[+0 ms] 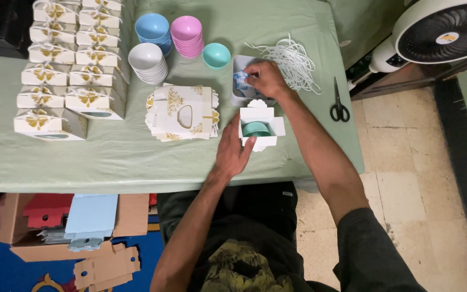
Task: Assembling a small decorative gift box by folding cardboard, placing a cup inside, and tying it with string.
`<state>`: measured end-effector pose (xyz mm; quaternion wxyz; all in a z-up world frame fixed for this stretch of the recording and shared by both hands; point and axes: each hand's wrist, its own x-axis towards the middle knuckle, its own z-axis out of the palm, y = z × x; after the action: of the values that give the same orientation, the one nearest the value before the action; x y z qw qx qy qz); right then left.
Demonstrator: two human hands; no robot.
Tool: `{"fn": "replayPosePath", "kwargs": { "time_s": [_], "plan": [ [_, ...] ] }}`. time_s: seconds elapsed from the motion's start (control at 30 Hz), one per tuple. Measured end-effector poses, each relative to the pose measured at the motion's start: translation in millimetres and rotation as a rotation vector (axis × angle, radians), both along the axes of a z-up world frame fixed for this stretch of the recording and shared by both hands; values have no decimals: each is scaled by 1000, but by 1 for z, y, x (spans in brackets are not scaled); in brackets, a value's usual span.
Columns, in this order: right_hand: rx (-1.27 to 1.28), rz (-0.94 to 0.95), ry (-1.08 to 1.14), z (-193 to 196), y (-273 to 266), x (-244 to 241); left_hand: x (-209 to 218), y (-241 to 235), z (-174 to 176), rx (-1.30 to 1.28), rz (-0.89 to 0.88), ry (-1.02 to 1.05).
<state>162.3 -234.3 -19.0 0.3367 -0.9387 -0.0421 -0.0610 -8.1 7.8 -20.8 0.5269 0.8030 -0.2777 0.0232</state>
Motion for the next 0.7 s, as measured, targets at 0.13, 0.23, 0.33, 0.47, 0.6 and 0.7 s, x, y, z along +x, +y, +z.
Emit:
{"fn": "replayPosePath", "kwargs": {
  "time_s": [0.13,0.23,0.33,0.47,0.6,0.7],
  "plan": [
    [-141,74,129,-4,4,12,0,0,-4,-11,2,-7],
    [-179,52,123,-2,5,11,2,-2,-12,-22,18,-38],
    [-167,57,92,-2,5,3,0,-3,-9,-32,16,-46],
    [-95,-6,76,-20,-3,11,2,-1,-1,-44,16,-64],
    [225,-31,89,-22,-5,8,1,-2,-4,-46,20,-68],
    [292,-93,77,55,18,-32,2,0,1,-66,-31,-4]
  ]
}}
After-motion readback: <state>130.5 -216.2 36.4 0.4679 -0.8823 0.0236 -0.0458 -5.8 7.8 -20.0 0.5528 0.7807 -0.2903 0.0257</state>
